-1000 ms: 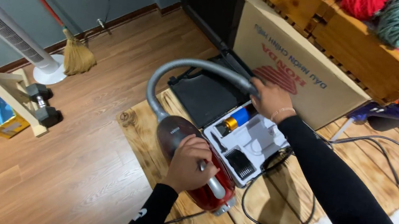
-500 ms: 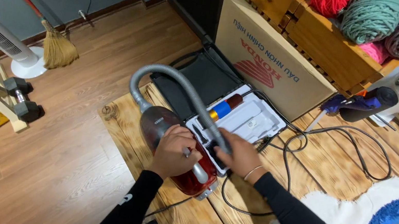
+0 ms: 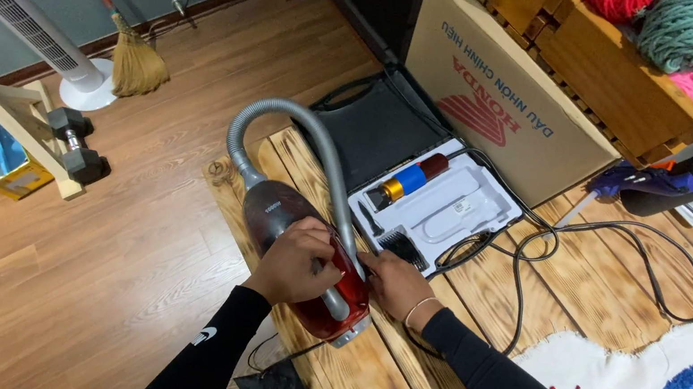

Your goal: Cleaning a rooster rug using a vacuum and a lint roller.

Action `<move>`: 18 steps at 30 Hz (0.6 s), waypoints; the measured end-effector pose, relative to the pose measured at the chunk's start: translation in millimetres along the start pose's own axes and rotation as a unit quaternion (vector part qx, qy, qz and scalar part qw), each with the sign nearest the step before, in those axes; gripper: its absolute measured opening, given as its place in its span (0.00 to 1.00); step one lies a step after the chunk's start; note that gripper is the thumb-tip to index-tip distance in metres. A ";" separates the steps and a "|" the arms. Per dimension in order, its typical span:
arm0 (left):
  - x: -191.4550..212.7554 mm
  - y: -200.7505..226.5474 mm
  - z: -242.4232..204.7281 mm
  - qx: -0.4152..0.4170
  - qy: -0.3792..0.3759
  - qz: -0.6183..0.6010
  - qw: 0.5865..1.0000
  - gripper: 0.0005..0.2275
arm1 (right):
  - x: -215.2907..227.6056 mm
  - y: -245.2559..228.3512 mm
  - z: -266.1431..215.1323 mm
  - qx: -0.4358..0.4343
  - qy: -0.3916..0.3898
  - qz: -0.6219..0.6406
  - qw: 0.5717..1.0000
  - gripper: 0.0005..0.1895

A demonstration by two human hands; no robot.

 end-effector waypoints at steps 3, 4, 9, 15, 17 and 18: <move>10.6 14.3 -0.7 -0.040 0.022 -0.050 0.998 0.05 | 1.6 -3.3 3.5 -0.011 0.017 -0.035 0.999 0.19; 7.6 10.6 -0.5 -0.039 0.023 -0.050 0.998 0.05 | 1.2 -1.4 6.3 -0.010 0.016 -0.036 0.999 0.19; 4.2 1.5 0.6 -0.016 0.015 -0.014 1.000 0.06 | 19.8 0.8 30.2 -0.046 0.104 -0.055 0.992 0.18; -1.3 -4.6 -2.9 0.031 0.012 0.008 0.999 0.07 | 31.7 -9.6 105.4 0.020 0.202 -0.094 0.975 0.34; -3.2 -6.8 -2.6 0.032 0.016 0.014 0.999 0.07 | 30.9 -19.8 123.3 -0.013 0.167 -0.113 0.979 0.40; -3.9 -7.8 -3.0 0.033 0.016 0.018 0.999 0.07 | 28.4 -23.1 132.1 -0.049 0.131 -0.132 0.981 0.47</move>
Point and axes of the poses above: each hand's wrist, its own z-axis towards the middle knuckle, its own x-axis out of the back of the hand, y = z × x, the point moved 6 cm from there along z, towards the middle knuckle, and after that the axes turned 4 degrees about x, right-handed, at the moved point
